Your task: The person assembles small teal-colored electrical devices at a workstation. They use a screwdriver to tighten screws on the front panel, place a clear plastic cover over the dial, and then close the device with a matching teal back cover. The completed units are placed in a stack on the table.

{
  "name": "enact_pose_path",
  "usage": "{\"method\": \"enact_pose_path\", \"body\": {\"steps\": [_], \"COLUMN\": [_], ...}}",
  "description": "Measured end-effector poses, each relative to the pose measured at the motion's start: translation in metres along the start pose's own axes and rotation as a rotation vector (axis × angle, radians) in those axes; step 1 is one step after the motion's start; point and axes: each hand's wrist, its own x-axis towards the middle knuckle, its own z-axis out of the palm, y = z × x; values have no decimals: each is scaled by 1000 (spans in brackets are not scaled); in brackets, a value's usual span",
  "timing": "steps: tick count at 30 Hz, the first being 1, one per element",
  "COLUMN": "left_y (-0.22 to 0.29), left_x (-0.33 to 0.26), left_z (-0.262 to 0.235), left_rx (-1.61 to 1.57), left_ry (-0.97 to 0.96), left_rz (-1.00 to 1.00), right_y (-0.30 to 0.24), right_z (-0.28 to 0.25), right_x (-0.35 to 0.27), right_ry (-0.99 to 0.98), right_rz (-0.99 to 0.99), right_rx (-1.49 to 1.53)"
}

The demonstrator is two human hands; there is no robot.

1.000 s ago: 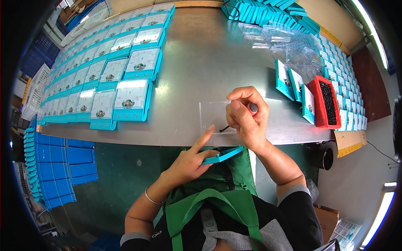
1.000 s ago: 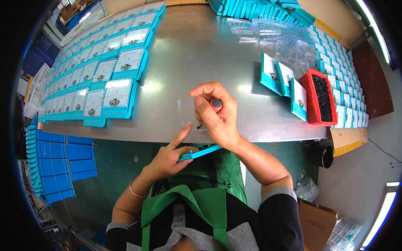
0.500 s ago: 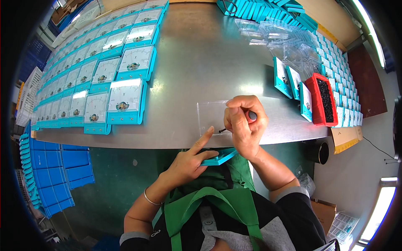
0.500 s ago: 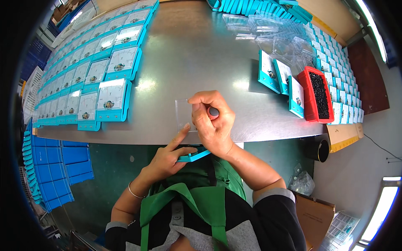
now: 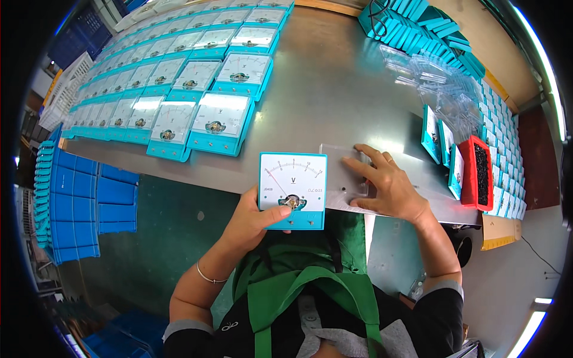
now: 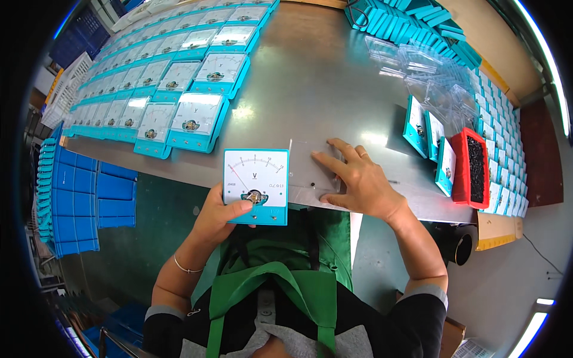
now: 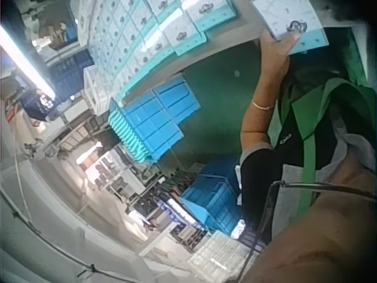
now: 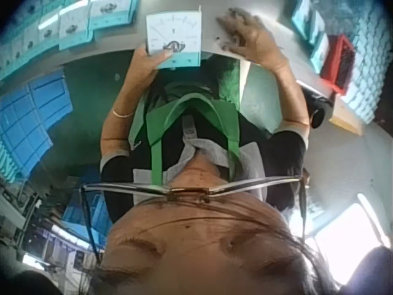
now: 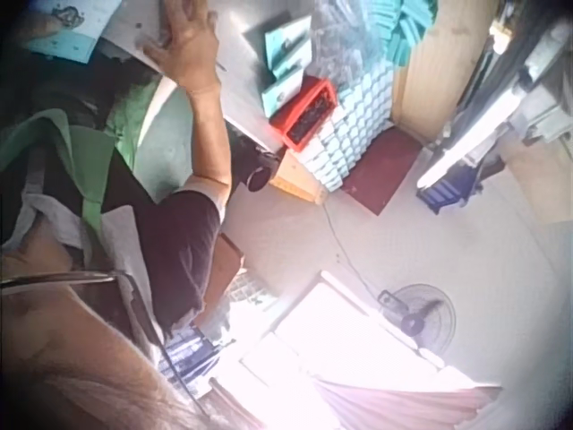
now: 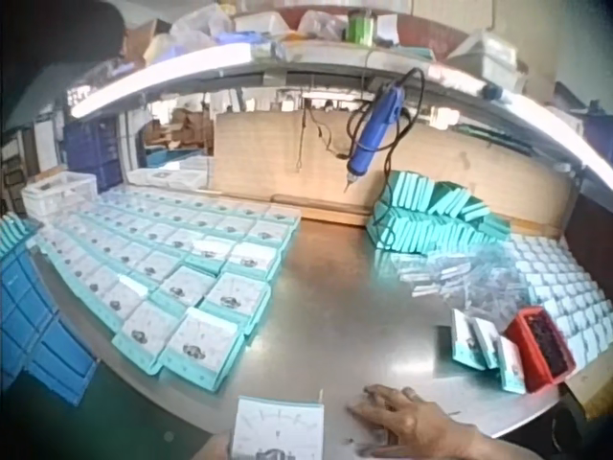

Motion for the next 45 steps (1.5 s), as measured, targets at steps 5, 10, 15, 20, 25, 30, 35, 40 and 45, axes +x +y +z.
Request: {"method": "enact_pose_path", "body": {"steps": [5, 10, 15, 20, 25, 30, 35, 40, 45], "left_y": [-7, -10, -12, -20, -11, -13, -11, -10, -19], "left_x": [6, 11, 16, 13, 10, 6, 5, -1, 0], "left_z": [10, 20, 26, 17, 28, 21, 15, 21, 21], "left_rx": [63, -228, -387, -403, -449, -91, -133, -28, -47], "left_ry": [17, -63, -80, -161, -124, -158, -124, -156, -178], "left_rz": [27, -77, -163, -150, -157, -106, -45, -2, -11], "right_y": [5, -23, -28, -28, -31, -37, -50, -48, -47], "right_z": [-11, -11, 5, 9, 11, 18, 11, 33, 37], "right_x": [-15, -10, -3, -1, -1, -4, -16, -27, -36], "right_ry": [212, 110, 83, 10, -7, -7, 135, -123, -101], "right_rz": [346, 118, 34, 63, 22, -71, 242, 499, 466], "right_rx": [185, 474, 467, 463, 474, 346, 604, 1166, 1186]}}
